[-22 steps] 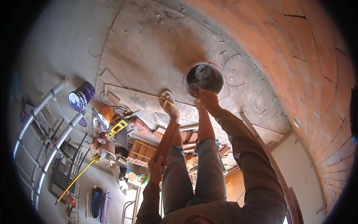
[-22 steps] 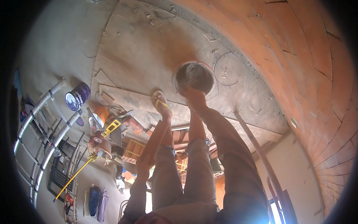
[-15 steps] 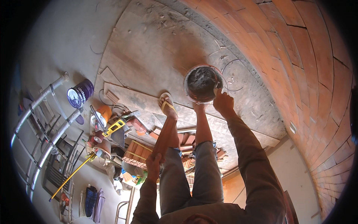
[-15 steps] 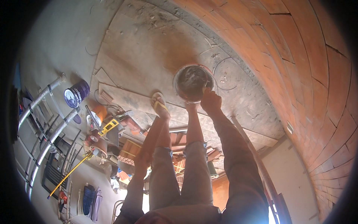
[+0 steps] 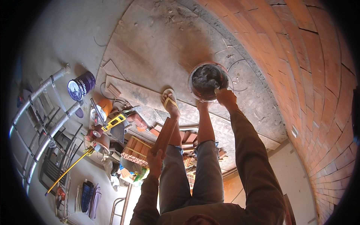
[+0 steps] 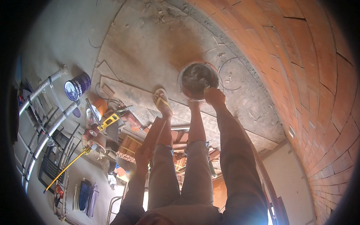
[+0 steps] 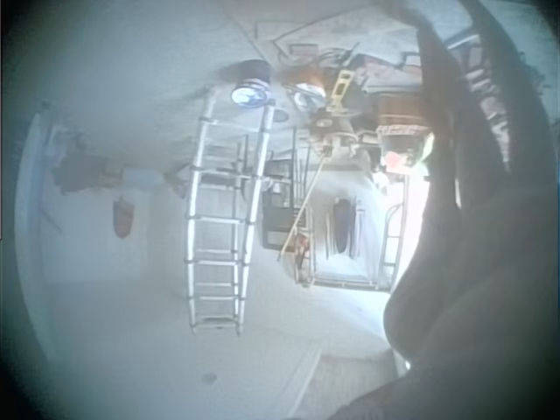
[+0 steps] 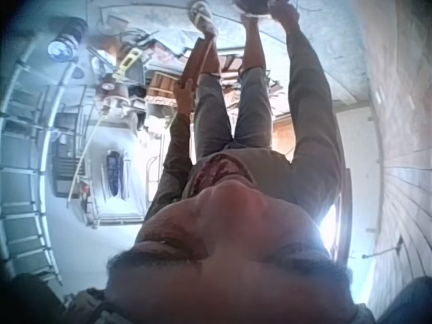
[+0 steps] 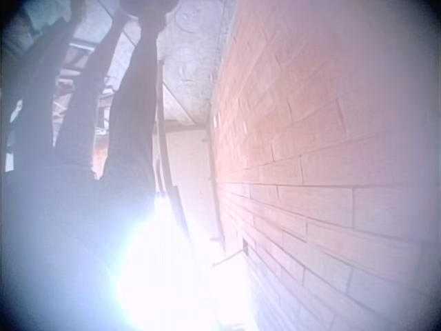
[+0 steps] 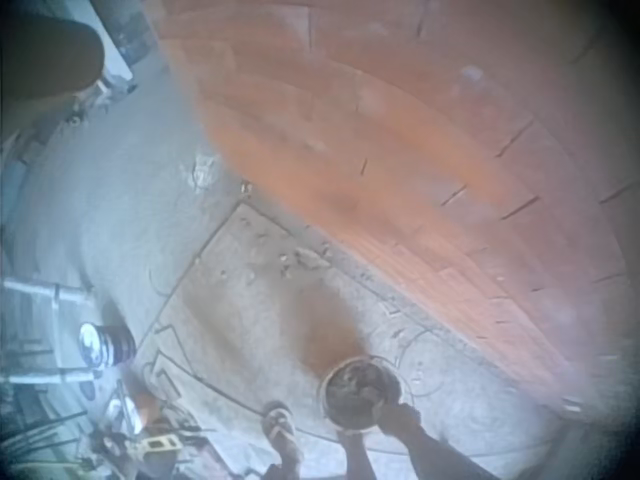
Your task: The person applies mortar to the back of terracotta tiles using a trowel and places them onto a curved wall section. The person repeatedly scoops mortar, spreads it on tiles, and presses the tiles into position on the wall.
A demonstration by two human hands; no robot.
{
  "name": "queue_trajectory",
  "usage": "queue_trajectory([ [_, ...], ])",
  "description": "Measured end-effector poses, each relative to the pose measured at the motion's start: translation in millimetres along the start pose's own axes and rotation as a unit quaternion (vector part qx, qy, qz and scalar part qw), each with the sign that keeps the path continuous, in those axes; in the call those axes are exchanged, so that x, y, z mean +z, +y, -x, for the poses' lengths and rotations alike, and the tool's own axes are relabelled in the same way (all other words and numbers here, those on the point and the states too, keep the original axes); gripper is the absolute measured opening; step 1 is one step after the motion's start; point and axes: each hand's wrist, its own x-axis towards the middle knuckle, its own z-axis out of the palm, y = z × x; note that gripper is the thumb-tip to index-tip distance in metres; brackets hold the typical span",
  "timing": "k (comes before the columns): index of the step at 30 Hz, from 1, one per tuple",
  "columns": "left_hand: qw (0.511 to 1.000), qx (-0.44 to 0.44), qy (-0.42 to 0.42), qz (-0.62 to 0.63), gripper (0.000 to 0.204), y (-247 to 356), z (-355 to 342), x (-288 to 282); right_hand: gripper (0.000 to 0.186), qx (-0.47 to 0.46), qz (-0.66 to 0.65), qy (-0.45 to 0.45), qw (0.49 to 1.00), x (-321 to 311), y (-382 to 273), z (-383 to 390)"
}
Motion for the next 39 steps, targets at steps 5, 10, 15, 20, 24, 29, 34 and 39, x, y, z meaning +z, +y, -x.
queue_trajectory([
  [5,0.998,0.006,-0.004,0.056,0.038,-3.3,-1.4,5.3,0.026,-0.100,0.055,-0.001,0.994,16.8,0.1,-0.7],
  [10,0.995,0.005,-0.042,0.087,0.036,-2.6,-4.9,2.2,0.021,-0.124,0.081,-0.039,0.988,11.8,1.5,-6.8],
  [15,0.995,0.035,-0.074,0.059,0.034,13.4,-6.6,11.8,0.021,-0.194,0.097,-0.045,0.975,11.0,20.5,-18.7],
  [20,0.992,0.008,-0.079,0.098,0.033,5.4,-20.0,21.9,0.024,-0.185,0.035,-0.053,0.981,16.5,17.4,-13.4],
  [24,0.995,-0.021,-0.073,0.071,0.032,18.9,-17.6,33.6,0.030,-0.177,-0.012,-0.066,0.982,23.6,20.2,-11.8],
  [29,0.994,-0.014,-0.079,0.078,0.033,19.9,-22.3,41.5,0.040,-0.180,-0.166,-0.048,0.968,43.9,43.4,-21.8],
  [34,0.992,0.005,-0.061,0.112,0.031,18.2,-22.6,50.5,0.044,-0.156,-0.262,-0.080,0.949,50.1,56.4,-18.6],
  [39,0.993,0.008,-0.055,0.106,0.032,18.9,-21.6,52.2,0.039,-0.070,-0.356,-0.167,0.917,47.2,71.2,-11.8],
])
